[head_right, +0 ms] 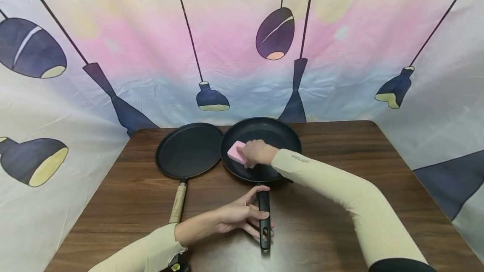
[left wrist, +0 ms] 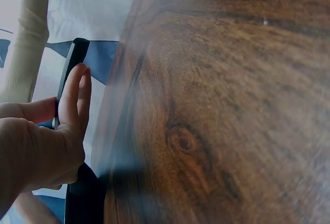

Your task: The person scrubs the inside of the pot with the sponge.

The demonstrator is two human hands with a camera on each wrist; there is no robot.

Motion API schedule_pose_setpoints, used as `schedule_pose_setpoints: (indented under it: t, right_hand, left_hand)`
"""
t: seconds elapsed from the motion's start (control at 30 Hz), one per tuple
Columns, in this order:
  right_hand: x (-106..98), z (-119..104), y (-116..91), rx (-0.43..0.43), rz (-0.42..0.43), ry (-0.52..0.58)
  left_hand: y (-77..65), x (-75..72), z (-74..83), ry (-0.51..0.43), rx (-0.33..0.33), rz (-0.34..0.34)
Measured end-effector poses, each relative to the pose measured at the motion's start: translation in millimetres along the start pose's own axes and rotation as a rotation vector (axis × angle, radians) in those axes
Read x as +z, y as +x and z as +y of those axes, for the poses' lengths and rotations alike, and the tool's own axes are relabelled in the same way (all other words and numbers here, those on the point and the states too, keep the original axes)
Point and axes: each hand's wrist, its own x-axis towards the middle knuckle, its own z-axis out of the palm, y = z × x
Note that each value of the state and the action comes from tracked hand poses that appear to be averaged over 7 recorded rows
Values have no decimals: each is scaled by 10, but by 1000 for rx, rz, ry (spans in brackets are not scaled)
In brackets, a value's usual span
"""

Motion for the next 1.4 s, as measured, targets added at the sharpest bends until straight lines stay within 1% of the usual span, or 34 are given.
schedule_pose_setpoints:
  t: [0.13, 0.23, 0.33, 0.43, 0.5, 0.6, 0.7, 0.8, 0.9, 1.0, 1.07, 1.13, 1.27, 1.4]
  right_hand:
    - [-82, 222, 171, 98, -21, 38]
    - [-126, 422, 192, 132, -21, 69]
    - [-126, 625, 96, 141, -44, 126]
    - [-74, 801, -94, 163, -87, 174]
    - [-23, 875, -238, 177, -113, 176]
    - [51, 889, -447, 179, -140, 170]
    - [110, 809, -611, 149, -158, 164]
    - [121, 698, -708, 75, -158, 132]
    - [82, 645, -728, -20, -142, 140]
    - [7, 720, -745, -96, -109, 218]
    - [-52, 788, -802, -115, -53, 280]
    - [-96, 873, -891, -120, 22, 307]
    - [-100, 1043, -1108, -74, 194, 357]
    - [8, 1239, -1279, -13, 314, 394]
  left_hand:
    - [-17, 10, 1, 2, -7, -6]
    - [-35, 2, 10, 11, -7, 2]
    - [-35, -8, 23, 16, -5, 7]
    - [-18, -11, 37, 17, -3, -2]
    - [-12, -8, 41, 19, -4, -10]
    - [-1, -3, 45, 27, -8, -22]
    - [1, -1, 48, 32, -11, -32]
    - [-13, -8, 46, 22, -7, -31]
    - [-49, -31, 34, 6, -7, -16]
    - [-55, -54, 50, 6, -8, -4]
    - [-54, -62, 64, 4, -13, -1]
    - [-51, -60, 75, 5, -17, 0]
    - [-44, -42, 67, 4, -24, 4]
    - [-44, -15, 46, 1, -31, 3]
